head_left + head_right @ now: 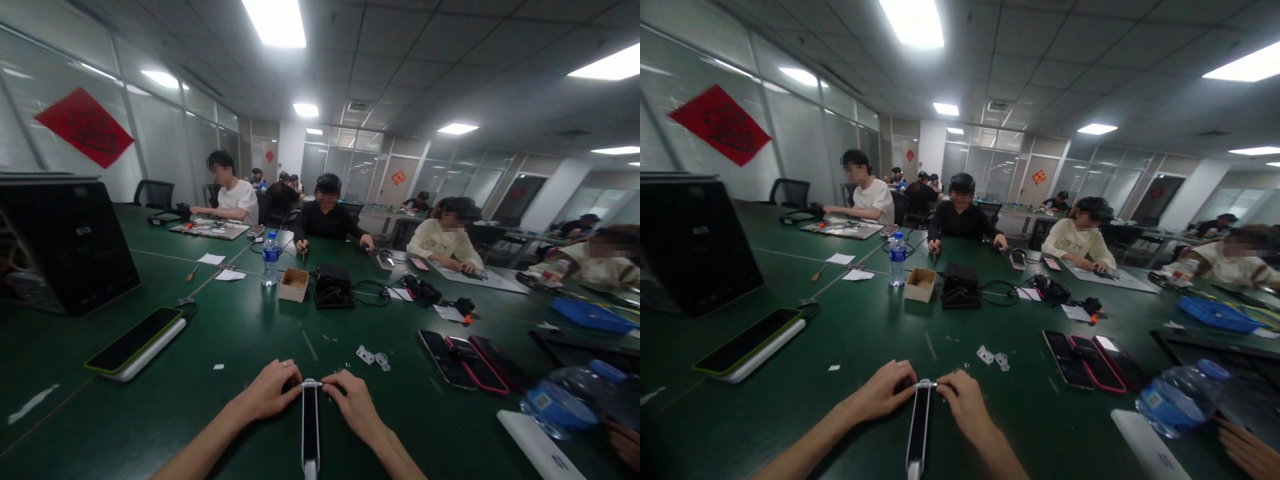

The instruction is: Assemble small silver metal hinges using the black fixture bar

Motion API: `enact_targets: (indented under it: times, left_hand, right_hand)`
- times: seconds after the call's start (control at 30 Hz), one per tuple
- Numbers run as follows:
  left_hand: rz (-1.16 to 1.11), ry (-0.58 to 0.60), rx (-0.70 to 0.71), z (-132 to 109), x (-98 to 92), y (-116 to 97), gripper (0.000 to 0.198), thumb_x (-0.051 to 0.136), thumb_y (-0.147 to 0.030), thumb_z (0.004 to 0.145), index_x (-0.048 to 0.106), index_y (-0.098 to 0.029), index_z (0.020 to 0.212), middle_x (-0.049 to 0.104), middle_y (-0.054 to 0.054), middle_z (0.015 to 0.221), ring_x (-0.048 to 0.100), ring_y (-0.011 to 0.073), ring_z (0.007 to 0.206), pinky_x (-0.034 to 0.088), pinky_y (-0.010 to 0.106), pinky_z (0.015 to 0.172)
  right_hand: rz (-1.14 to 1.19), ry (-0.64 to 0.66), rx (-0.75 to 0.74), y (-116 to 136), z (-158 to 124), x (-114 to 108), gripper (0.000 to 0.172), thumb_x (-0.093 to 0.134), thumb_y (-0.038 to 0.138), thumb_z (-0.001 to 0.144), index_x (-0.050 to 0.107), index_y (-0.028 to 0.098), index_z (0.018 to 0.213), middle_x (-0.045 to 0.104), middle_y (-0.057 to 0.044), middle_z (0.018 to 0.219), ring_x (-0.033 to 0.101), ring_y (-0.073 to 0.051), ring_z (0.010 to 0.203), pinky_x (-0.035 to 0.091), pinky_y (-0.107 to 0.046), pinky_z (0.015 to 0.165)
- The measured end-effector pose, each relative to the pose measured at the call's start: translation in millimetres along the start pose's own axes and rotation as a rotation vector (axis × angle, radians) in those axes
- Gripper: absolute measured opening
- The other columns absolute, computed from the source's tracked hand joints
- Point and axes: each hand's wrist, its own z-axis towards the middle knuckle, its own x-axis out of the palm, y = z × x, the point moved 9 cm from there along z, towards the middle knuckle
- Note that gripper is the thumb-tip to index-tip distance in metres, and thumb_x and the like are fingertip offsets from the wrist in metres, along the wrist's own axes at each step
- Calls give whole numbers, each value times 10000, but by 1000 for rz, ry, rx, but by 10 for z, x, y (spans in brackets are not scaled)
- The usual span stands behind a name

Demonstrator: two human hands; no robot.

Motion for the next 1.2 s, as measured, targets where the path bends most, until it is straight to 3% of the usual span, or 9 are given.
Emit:
enact_targets:
  times: [0.23,0.63,0.97,1.2]
  left_hand:
    - [6,-27,14,-26,-10,-14,201,432,-361,923,555,-203,925,583,23,901,513,155,771,396,268,692]
    - [55,-50,43,-1,32,-14,191,420,-345,937,540,-197,928,579,20,895,526,156,780,372,291,735]
    - [42,-53,24,-16,1,-27,229,406,-385,938,551,-209,946,580,19,905,526,156,777,388,277,710]
    - [46,-50,25,-11,-7,-37,211,421,-373,931,555,-210,944,581,19,905,526,159,775,387,274,697]
  right_hand:
    - [-2,23,3,40,38,48,252,452,263,896,701,226,886,691,-28,847,628,-196,813,473,-284,711]
    - [25,-94,-3,-70,-9,62,306,440,370,906,703,213,916,700,-61,889,640,-213,841,491,-315,756]
    - [-60,-87,47,-105,-23,-14,111,580,243,816,686,210,810,661,-18,764,610,-170,694,461,-260,637]
    - [-26,-112,6,-97,-38,-22,188,504,200,855,690,219,863,671,-32,841,626,-190,798,479,-282,719]
